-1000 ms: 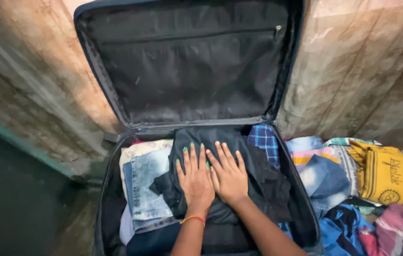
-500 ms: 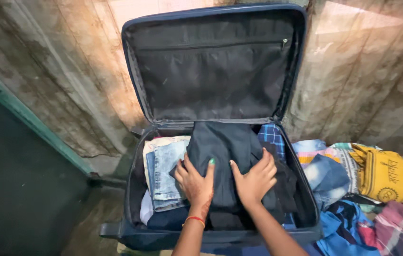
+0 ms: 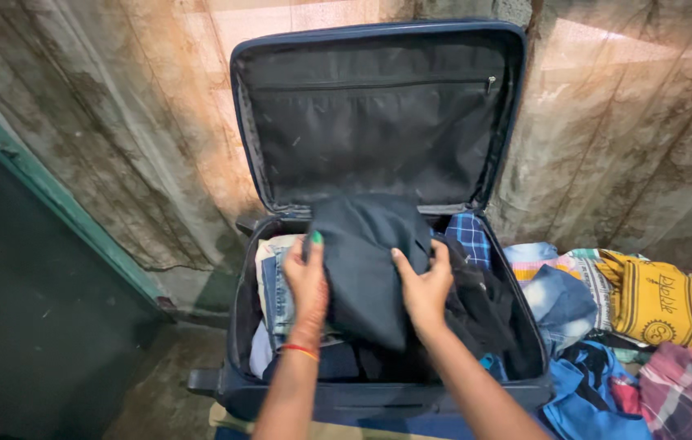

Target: The person packs a blue plaid shirt, black trousers, and other colorful garments into a blue suitcase while folding them by hand on a striped mat.

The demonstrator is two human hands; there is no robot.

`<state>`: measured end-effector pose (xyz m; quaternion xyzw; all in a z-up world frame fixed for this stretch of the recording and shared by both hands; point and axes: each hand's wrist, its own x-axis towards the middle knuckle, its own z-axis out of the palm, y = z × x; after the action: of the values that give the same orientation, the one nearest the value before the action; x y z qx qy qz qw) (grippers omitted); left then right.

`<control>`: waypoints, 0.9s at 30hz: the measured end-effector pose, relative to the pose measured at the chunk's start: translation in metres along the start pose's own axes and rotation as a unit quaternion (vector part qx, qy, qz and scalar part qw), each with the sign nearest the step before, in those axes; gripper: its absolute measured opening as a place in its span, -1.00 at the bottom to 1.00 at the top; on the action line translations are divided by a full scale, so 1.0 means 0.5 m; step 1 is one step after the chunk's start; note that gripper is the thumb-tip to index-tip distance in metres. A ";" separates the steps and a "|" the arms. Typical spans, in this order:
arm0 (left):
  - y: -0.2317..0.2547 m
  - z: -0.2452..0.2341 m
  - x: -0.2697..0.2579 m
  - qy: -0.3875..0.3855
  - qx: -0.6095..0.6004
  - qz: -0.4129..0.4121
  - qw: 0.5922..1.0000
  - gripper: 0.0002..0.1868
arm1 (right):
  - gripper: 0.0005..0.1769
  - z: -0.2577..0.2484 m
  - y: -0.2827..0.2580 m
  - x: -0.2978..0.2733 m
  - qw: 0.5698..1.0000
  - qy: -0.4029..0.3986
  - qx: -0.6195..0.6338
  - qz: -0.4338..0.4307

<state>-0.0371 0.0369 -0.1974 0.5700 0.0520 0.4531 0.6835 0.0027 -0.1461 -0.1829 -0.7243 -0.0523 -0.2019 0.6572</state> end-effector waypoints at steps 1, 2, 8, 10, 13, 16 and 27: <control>0.009 -0.018 0.024 0.000 0.000 0.000 1.000 -0.81 | -0.42 0.016 -0.012 -0.004 0.995 -0.023 0.097 0.001; 0.009 -0.043 0.047 0.005 0.004 -0.016 1.000 -0.81 | -0.42 0.032 -0.020 -0.010 0.995 -0.024 0.097 0.002; -0.212 -0.210 0.080 0.113 0.201 -0.098 0.968 -0.70 | -0.45 0.106 0.033 -0.015 0.992 -0.113 0.054 -0.032; -0.278 -0.252 0.036 0.156 0.313 -0.111 0.930 -0.64 | -0.17 0.092 0.086 0.003 0.979 -0.153 -0.133 -0.028; -0.291 -0.262 -0.001 0.223 0.348 -0.125 0.902 -0.58 | -0.20 0.082 0.176 0.083 0.979 -0.172 -0.068 0.085; -0.200 -0.227 -0.009 0.216 0.329 -0.102 0.914 -0.50 | -0.32 0.028 0.254 0.181 0.985 -0.146 -0.030 0.081; -0.027 -0.145 -0.038 0.147 0.396 -0.179 0.889 -0.31 | -0.01 -0.026 0.137 0.116 0.955 -0.268 -0.093 0.091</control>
<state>-0.0833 0.0777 -0.2422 0.7009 0.4281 0.3435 0.4555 0.0762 -0.1786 -0.2250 -0.8113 -0.1415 0.0560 0.5645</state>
